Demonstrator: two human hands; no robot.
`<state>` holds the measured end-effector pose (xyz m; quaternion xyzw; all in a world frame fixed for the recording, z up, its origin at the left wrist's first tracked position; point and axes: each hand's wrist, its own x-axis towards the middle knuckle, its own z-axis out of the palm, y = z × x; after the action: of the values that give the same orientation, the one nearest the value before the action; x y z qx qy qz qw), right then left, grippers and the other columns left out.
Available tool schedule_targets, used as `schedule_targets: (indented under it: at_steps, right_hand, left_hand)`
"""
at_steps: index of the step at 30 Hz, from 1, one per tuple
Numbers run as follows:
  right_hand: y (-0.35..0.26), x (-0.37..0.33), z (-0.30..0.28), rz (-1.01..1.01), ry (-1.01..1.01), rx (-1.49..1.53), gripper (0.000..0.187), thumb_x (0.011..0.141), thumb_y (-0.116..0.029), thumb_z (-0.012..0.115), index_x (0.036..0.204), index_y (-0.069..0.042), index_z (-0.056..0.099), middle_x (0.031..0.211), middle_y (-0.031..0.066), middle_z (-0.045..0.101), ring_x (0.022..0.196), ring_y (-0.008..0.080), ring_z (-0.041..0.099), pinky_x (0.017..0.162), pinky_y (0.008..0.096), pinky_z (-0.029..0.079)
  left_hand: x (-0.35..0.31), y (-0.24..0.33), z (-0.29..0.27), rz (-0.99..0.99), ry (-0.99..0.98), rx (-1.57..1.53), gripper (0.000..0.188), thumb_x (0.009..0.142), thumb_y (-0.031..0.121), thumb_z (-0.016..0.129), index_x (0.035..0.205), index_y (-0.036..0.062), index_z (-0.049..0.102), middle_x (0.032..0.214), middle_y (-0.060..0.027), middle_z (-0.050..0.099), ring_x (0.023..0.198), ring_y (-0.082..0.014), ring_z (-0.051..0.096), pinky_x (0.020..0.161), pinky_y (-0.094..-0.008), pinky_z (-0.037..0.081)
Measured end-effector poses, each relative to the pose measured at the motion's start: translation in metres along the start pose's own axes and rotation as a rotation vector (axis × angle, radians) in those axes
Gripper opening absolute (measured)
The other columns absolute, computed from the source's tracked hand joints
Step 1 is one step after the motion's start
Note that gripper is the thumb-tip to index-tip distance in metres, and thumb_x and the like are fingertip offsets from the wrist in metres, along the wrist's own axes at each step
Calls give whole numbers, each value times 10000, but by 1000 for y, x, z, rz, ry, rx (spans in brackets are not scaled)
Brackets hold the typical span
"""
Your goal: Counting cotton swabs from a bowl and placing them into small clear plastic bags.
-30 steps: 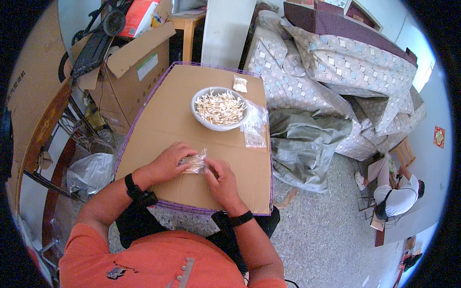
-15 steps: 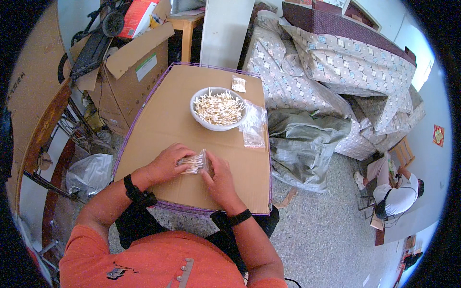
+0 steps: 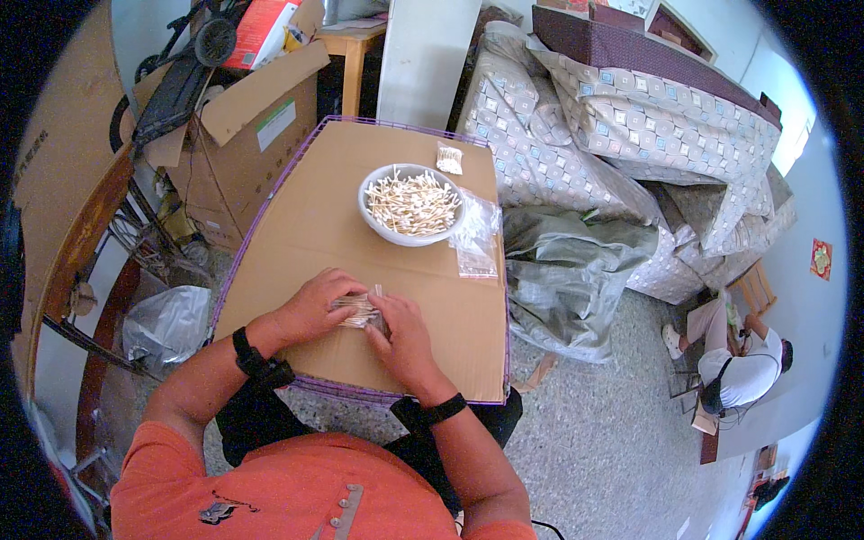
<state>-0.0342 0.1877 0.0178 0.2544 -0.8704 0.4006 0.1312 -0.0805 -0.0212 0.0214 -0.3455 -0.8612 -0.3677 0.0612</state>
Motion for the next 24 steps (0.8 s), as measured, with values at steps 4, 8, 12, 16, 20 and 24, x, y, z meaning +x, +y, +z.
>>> schedule_targets:
  at_steps: [4,8,12,16,20,24]
  right_hand:
    - [-1,0,-1,8,6,13,451,780,-101,673,1212,-37,561,1191,174,584,1151,357,504,1003,432,396]
    - [-1,-2,0,7,11,-3,444,783,-92,667,1211,-36,565,1178,175,588,1141,355,510,996,428,404]
    - [1,-2,-1,-3,-2,-2,449,793,-91,660,1226,-37,556,1183,180,582,1142,357,507,992,429,406]
    - [-13,-2,-5,142,0,64,533,807,-100,657,1309,-45,490,1240,194,541,1167,364,484,1007,426,390]
    - [-9,-3,-3,131,18,56,590,811,-109,657,1356,-49,442,1269,200,519,1181,366,472,1017,421,381]
    - [-7,-2,-3,73,-22,12,582,813,-116,658,1350,-39,446,1262,198,525,1181,364,474,1022,419,380]
  left_hand:
    - [0,1,0,5,5,-7,343,752,91,669,1081,39,589,1079,-148,562,1028,-339,523,918,-417,435]
    - [0,3,0,12,5,12,318,756,104,675,1059,43,600,1056,-145,571,1015,-337,527,904,-415,440]
    - [-1,3,1,20,-12,42,288,762,117,680,1032,44,614,1020,-145,584,987,-342,534,881,-418,447]
    - [-4,4,1,-2,8,40,308,756,123,688,1041,39,608,1017,-148,585,975,-348,537,869,-419,449]
    - [-6,13,-4,-28,51,58,342,750,132,696,1063,37,595,1013,-152,584,971,-342,540,861,-419,452]
    - [-9,16,-10,-76,36,9,371,752,135,699,1091,34,585,1009,-157,583,974,-333,550,863,-416,456]
